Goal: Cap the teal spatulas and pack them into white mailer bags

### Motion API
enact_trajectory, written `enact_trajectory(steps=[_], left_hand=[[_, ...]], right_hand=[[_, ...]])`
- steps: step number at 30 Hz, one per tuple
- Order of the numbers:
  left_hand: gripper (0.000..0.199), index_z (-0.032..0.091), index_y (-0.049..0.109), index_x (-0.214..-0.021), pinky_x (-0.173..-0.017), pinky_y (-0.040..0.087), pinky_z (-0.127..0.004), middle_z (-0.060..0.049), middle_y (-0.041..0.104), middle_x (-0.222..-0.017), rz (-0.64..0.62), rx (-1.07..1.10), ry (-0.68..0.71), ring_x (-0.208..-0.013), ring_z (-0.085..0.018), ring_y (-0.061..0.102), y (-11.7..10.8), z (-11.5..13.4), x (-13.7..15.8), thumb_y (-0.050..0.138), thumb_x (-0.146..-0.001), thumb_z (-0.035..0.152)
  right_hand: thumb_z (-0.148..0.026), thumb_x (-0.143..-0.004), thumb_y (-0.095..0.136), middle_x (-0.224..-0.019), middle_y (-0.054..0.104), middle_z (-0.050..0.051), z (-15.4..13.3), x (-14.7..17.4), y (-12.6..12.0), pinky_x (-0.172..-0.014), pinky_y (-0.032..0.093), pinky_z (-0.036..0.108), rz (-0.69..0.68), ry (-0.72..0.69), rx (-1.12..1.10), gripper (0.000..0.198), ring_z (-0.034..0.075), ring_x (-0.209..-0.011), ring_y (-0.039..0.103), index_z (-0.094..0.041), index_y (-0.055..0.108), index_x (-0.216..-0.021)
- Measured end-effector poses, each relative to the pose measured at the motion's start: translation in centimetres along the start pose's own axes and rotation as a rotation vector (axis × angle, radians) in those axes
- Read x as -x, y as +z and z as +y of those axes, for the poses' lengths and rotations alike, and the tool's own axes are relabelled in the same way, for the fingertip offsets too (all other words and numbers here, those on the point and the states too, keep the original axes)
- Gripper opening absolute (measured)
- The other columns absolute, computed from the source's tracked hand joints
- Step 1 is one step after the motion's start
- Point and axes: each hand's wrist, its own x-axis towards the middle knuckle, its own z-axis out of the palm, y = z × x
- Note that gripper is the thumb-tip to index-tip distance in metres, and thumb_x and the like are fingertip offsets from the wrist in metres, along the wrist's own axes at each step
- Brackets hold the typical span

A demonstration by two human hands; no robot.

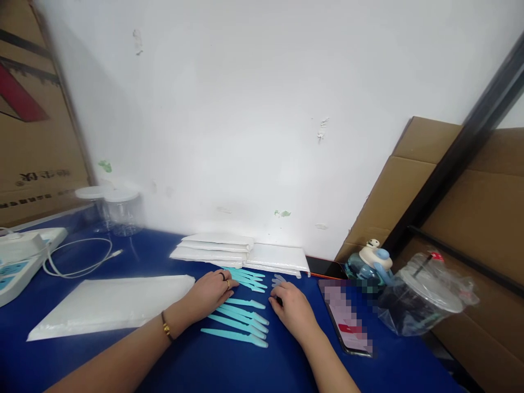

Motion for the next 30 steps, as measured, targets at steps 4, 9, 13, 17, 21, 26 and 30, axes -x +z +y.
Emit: enact_trajectory(steps=[4,9,13,17,21,26,30], left_hand=[[0.025,0.029,0.057,-0.110,-0.071,0.040,-0.028,-0.003,0.056,-0.093,0.008,-0.006,-0.006,-0.089,-0.018,0.053,-0.2,-0.3,-0.2,0.046,-0.089,0.026],[0.022,0.032,0.060,-0.106,-0.070,0.038,-0.027,-0.002,0.055,-0.092,-0.003,-0.035,-0.013,-0.089,-0.018,0.052,-0.7,-0.1,-0.2,0.049,-0.087,0.027],[0.028,0.035,0.060,-0.108,-0.069,0.037,-0.027,-0.002,0.054,-0.089,0.006,-0.048,0.014,-0.085,-0.017,0.051,-0.6,0.4,-0.2,0.041,-0.091,0.024],[0.033,0.032,0.057,-0.115,-0.070,0.038,-0.028,-0.004,0.055,-0.090,0.011,-0.055,-0.014,-0.086,-0.019,0.051,-0.3,0.7,-0.3,0.037,-0.091,0.021],[0.038,0.030,0.052,-0.122,-0.072,0.040,-0.029,-0.005,0.055,-0.093,0.003,-0.045,-0.021,-0.088,-0.019,0.052,-0.1,0.6,-0.3,0.032,-0.091,0.020],[0.053,0.031,0.040,-0.133,-0.074,0.042,-0.030,-0.006,0.055,-0.099,-0.060,-0.037,-0.019,-0.089,-0.020,0.052,0.3,0.4,-0.3,0.037,-0.083,0.014],[0.053,0.030,0.041,-0.132,-0.072,0.044,-0.031,-0.007,0.057,-0.100,-0.091,-0.031,-0.016,-0.087,-0.021,0.055,0.2,0.4,-0.9,0.041,-0.081,0.018]], right_hand=[[-0.021,-0.078,0.054,-0.079,0.062,0.003,0.3,0.2,0.0,-0.063,0.044,0.027,0.009,0.031,-0.007,0.008,0.019,-0.075,0.059,-0.021,0.063,-0.077],[-0.008,-0.072,0.047,-0.075,0.060,0.002,0.7,0.4,0.3,-0.060,0.042,0.024,0.002,0.034,0.026,0.020,0.017,-0.067,0.057,-0.020,0.061,-0.077],[-0.007,-0.072,0.045,-0.077,0.060,0.003,0.8,0.5,0.5,-0.059,0.041,0.024,-0.006,0.027,0.058,0.022,0.016,-0.067,0.057,-0.021,0.062,-0.077],[-0.008,-0.072,0.046,-0.077,0.058,0.004,0.7,0.5,0.5,-0.061,0.041,0.025,0.016,0.014,0.032,0.018,0.017,-0.068,0.055,-0.020,0.059,-0.075],[-0.010,-0.074,0.044,-0.078,0.056,0.003,0.5,0.6,0.4,-0.060,0.042,0.025,0.014,0.011,-0.045,0.018,0.017,-0.069,0.055,-0.020,0.058,-0.077],[-0.009,-0.074,0.044,-0.077,0.055,0.002,0.6,0.6,0.5,-0.059,0.040,0.024,0.021,0.029,-0.075,0.017,0.016,-0.069,0.054,-0.020,0.057,-0.076],[-0.009,-0.074,0.045,-0.075,0.055,0.002,0.8,0.5,0.8,-0.060,0.039,0.024,0.040,0.026,-0.095,0.016,0.016,-0.068,0.053,-0.020,0.058,-0.075]])
